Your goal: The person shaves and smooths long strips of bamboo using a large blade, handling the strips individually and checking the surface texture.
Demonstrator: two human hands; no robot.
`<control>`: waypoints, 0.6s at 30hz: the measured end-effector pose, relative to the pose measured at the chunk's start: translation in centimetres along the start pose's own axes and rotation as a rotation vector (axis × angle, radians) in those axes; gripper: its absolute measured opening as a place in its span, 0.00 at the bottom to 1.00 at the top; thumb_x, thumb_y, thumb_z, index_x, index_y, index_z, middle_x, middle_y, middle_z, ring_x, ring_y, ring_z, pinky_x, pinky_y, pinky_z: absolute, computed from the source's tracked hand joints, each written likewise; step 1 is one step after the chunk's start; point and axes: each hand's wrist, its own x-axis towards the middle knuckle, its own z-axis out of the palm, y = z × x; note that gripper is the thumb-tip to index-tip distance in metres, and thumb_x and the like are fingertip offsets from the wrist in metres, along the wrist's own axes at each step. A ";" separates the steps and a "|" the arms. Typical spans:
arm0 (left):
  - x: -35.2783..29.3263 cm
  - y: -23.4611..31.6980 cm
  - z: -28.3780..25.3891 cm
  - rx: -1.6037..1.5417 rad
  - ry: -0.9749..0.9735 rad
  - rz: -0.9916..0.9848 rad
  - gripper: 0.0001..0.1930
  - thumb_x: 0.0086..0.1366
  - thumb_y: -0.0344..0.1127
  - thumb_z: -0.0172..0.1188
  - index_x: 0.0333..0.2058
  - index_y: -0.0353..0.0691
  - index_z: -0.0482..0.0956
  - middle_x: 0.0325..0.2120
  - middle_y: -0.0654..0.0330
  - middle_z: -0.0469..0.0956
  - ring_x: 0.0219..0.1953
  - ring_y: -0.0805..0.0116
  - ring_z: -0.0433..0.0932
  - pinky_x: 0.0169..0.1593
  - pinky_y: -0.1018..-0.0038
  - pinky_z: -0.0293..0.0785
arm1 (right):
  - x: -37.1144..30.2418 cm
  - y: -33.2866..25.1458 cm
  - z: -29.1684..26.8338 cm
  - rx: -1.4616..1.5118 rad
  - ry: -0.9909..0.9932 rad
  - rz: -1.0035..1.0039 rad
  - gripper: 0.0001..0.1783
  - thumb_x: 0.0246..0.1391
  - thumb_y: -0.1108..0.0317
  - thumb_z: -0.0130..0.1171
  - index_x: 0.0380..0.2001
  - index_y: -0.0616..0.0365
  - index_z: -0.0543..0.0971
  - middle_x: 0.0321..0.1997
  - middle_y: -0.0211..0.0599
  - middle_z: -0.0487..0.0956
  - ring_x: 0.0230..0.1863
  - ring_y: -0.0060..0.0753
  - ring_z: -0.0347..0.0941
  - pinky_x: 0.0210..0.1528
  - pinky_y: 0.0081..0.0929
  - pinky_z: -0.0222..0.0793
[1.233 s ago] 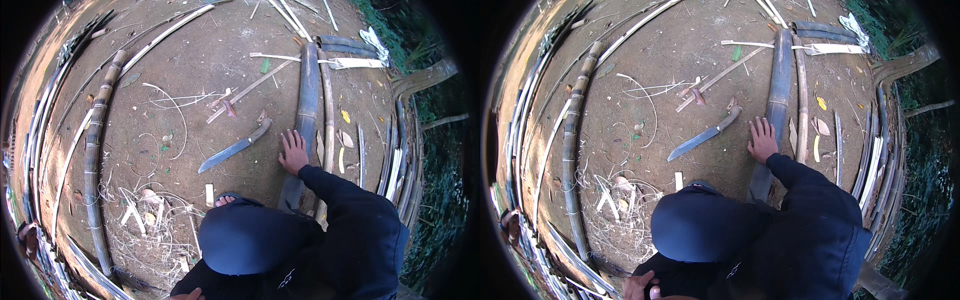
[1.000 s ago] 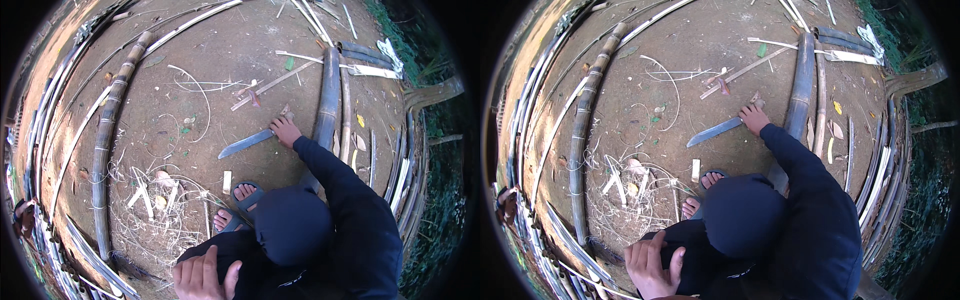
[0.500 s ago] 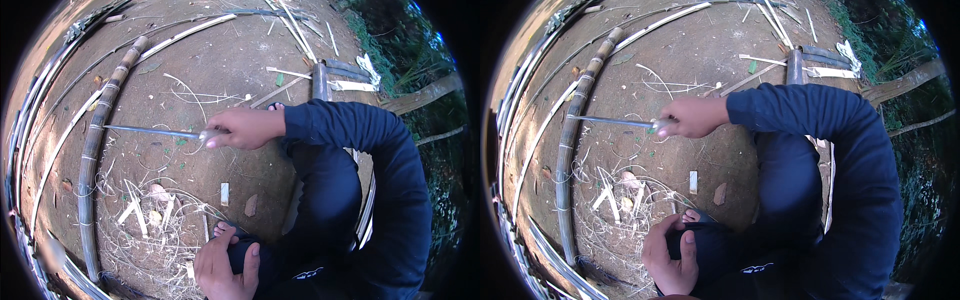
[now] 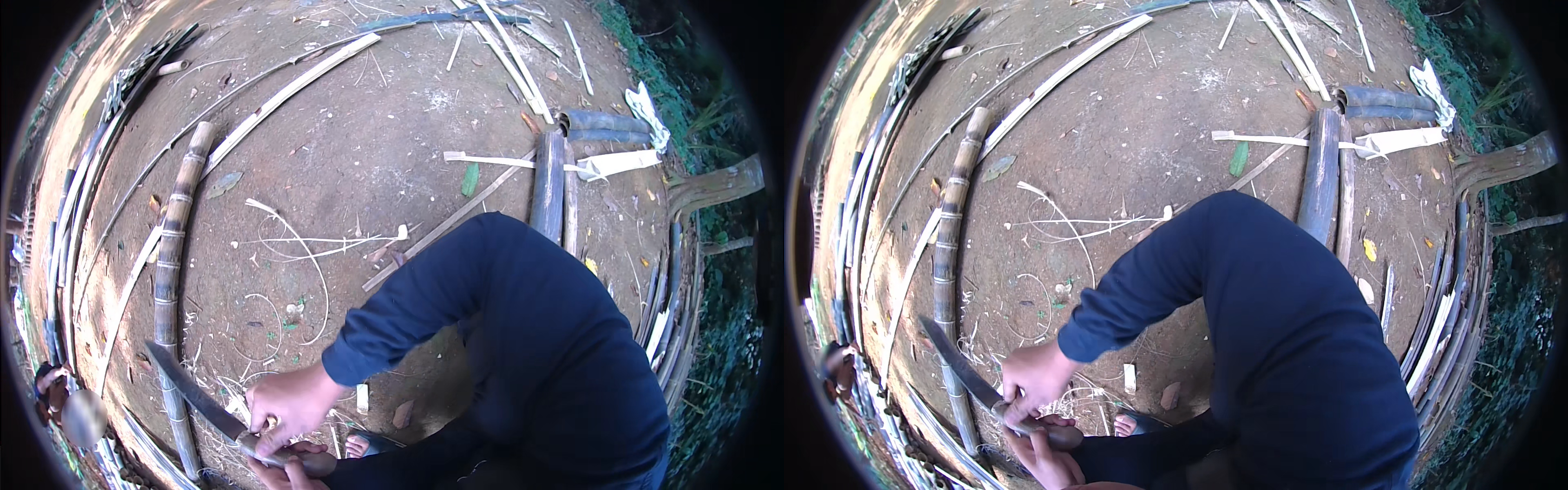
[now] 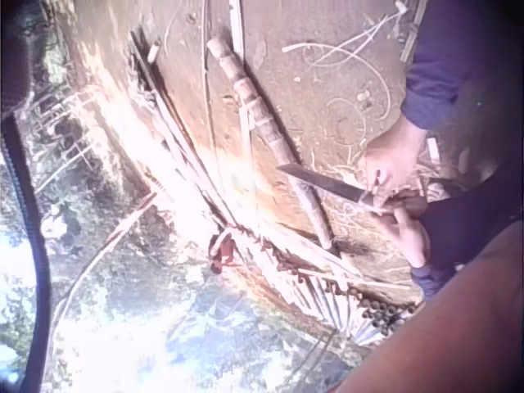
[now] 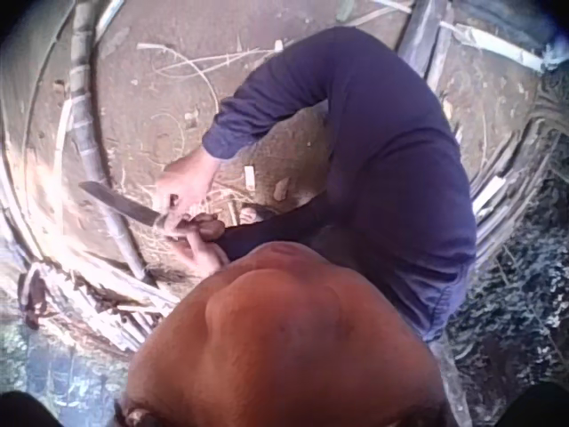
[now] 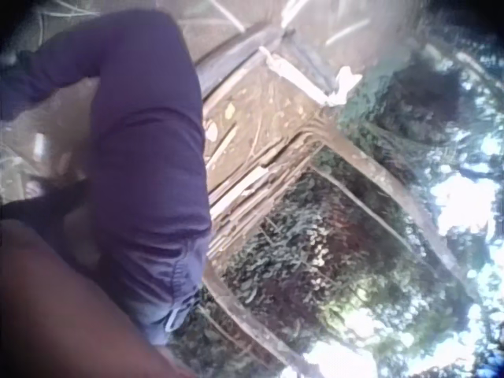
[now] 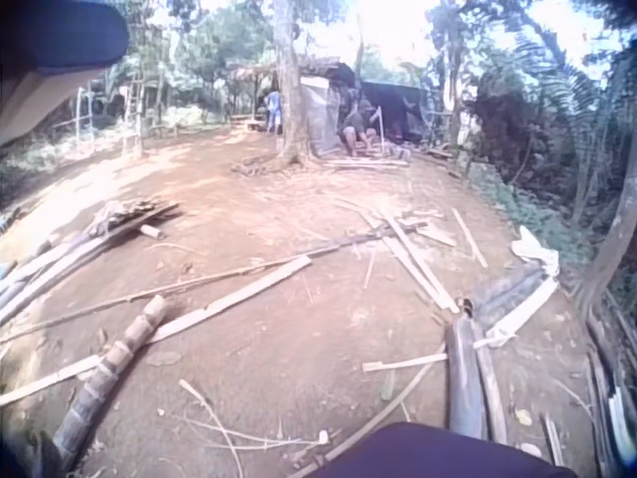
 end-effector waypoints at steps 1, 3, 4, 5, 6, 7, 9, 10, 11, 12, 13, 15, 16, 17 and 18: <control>0.6 1.9 3.9 -0.032 0.124 -0.054 0.13 0.67 0.30 0.51 0.49 0.38 0.66 0.29 0.60 0.70 0.26 0.71 0.70 0.26 0.73 0.69 | -1.2 0.5 -4.6 0.014 -0.119 0.056 0.27 0.63 0.48 0.56 0.29 0.65 0.82 0.17 0.36 0.75 0.16 0.26 0.65 0.22 0.32 0.62; 2.0 1.8 6.3 -0.237 0.167 -0.130 0.08 0.63 0.27 0.49 0.41 0.35 0.69 0.28 0.61 0.70 0.18 0.76 0.65 0.19 0.78 0.63 | -5.5 4.1 -13.8 -0.126 -0.011 0.189 0.25 0.65 0.47 0.52 0.36 0.60 0.83 0.24 0.34 0.79 0.19 0.25 0.68 0.26 0.30 0.66; 2.7 1.8 6.8 -0.190 0.109 -0.231 0.13 0.55 0.24 0.46 0.41 0.41 0.63 0.29 0.62 0.69 0.16 0.77 0.64 0.17 0.79 0.64 | -8.5 7.7 -18.6 -0.308 0.131 0.203 0.27 0.63 0.45 0.53 0.43 0.60 0.81 0.33 0.40 0.80 0.29 0.31 0.73 0.34 0.33 0.70; 2.9 1.0 8.0 -0.109 0.171 -0.265 0.14 0.56 0.24 0.46 0.42 0.40 0.63 0.29 0.61 0.69 0.15 0.76 0.64 0.16 0.78 0.63 | -12.5 9.6 -24.0 -0.670 0.272 0.263 0.28 0.61 0.43 0.54 0.38 0.61 0.81 0.38 0.45 0.79 0.37 0.41 0.75 0.43 0.43 0.72; 3.0 0.0 9.7 -0.003 0.177 -0.262 0.14 0.55 0.24 0.46 0.42 0.40 0.63 0.29 0.61 0.69 0.15 0.75 0.64 0.15 0.77 0.63 | -18.4 11.5 -29.1 -0.871 0.411 0.374 0.30 0.59 0.42 0.55 0.44 0.61 0.80 0.45 0.49 0.78 0.48 0.51 0.73 0.51 0.50 0.68; 3.0 -1.0 11.0 0.102 0.196 -0.254 0.15 0.55 0.24 0.46 0.43 0.41 0.62 0.29 0.60 0.69 0.14 0.75 0.64 0.14 0.77 0.62 | -24.0 12.0 -34.1 -1.009 0.482 0.617 0.33 0.58 0.40 0.54 0.49 0.62 0.79 0.47 0.52 0.77 0.52 0.52 0.72 0.55 0.50 0.67; 3.8 -3.1 12.2 -0.004 0.328 -0.316 0.21 0.56 0.25 0.48 0.50 0.42 0.61 0.26 0.60 0.69 0.12 0.74 0.63 0.13 0.75 0.60 | -37.9 14.8 -42.6 -1.002 0.877 0.867 0.40 0.56 0.37 0.54 0.55 0.65 0.73 0.53 0.62 0.73 0.56 0.57 0.70 0.61 0.50 0.64; 4.5 -3.9 12.6 0.057 0.340 -0.317 0.22 0.56 0.26 0.48 0.51 0.43 0.61 0.25 0.61 0.68 0.12 0.74 0.63 0.12 0.75 0.59 | -44.6 15.5 -46.1 -1.122 1.001 1.047 0.41 0.56 0.38 0.55 0.57 0.66 0.71 0.56 0.65 0.71 0.59 0.59 0.68 0.62 0.49 0.62; 4.8 -4.6 12.4 0.125 0.371 -0.322 0.24 0.55 0.26 0.48 0.53 0.43 0.61 0.24 0.61 0.68 0.12 0.73 0.62 0.12 0.75 0.59 | -49.4 14.7 -48.8 -1.149 1.055 1.223 0.42 0.56 0.38 0.55 0.58 0.68 0.69 0.59 0.65 0.70 0.61 0.60 0.67 0.64 0.47 0.61; 5.1 -5.4 12.2 0.156 0.391 -0.317 0.25 0.54 0.26 0.49 0.53 0.43 0.61 0.22 0.62 0.67 0.11 0.73 0.62 0.12 0.75 0.58 | -53.9 13.8 -51.0 -1.101 1.152 1.376 0.47 0.54 0.37 0.57 0.61 0.69 0.65 0.59 0.65 0.69 0.61 0.61 0.66 0.64 0.46 0.61; 5.3 -6.0 12.8 0.192 0.456 -0.343 0.25 0.53 0.27 0.49 0.53 0.44 0.62 0.20 0.62 0.66 0.11 0.74 0.62 0.11 0.75 0.59 | -58.8 12.8 -53.0 -1.099 1.193 1.526 0.55 0.48 0.33 0.61 0.63 0.70 0.61 0.60 0.66 0.69 0.63 0.61 0.65 0.65 0.44 0.62; 6.0 -7.9 11.2 0.275 0.495 -0.353 0.26 0.53 0.27 0.50 0.53 0.47 0.62 0.20 0.63 0.65 0.10 0.74 0.62 0.11 0.75 0.58 | -65.0 12.4 -55.0 -0.945 1.349 1.670 0.63 0.41 0.28 0.63 0.63 0.74 0.58 0.61 0.69 0.67 0.65 0.60 0.64 0.65 0.42 0.62; 6.1 -8.2 10.5 0.230 0.489 -0.356 0.25 0.53 0.27 0.49 0.52 0.48 0.63 0.20 0.63 0.66 0.11 0.74 0.62 0.11 0.75 0.59 | -66.7 12.7 -55.7 -0.901 1.353 1.660 0.66 0.39 0.27 0.63 0.63 0.77 0.58 0.62 0.70 0.67 0.65 0.60 0.64 0.65 0.42 0.62; 6.2 -6.7 12.6 0.179 0.477 -0.352 0.24 0.54 0.28 0.50 0.51 0.48 0.63 0.21 0.62 0.67 0.11 0.73 0.62 0.12 0.74 0.59 | -68.2 13.2 -55.8 -0.856 1.350 1.653 0.68 0.37 0.25 0.64 0.62 0.79 0.57 0.62 0.71 0.66 0.65 0.59 0.64 0.65 0.41 0.62; 6.8 -7.4 11.1 0.205 0.537 -0.389 0.25 0.53 0.27 0.49 0.52 0.49 0.63 0.22 0.62 0.68 0.11 0.72 0.63 0.12 0.73 0.60 | -70.1 13.9 -55.6 -0.880 1.335 1.651 0.72 0.35 0.24 0.64 0.64 0.79 0.54 0.63 0.71 0.65 0.66 0.61 0.62 0.66 0.42 0.60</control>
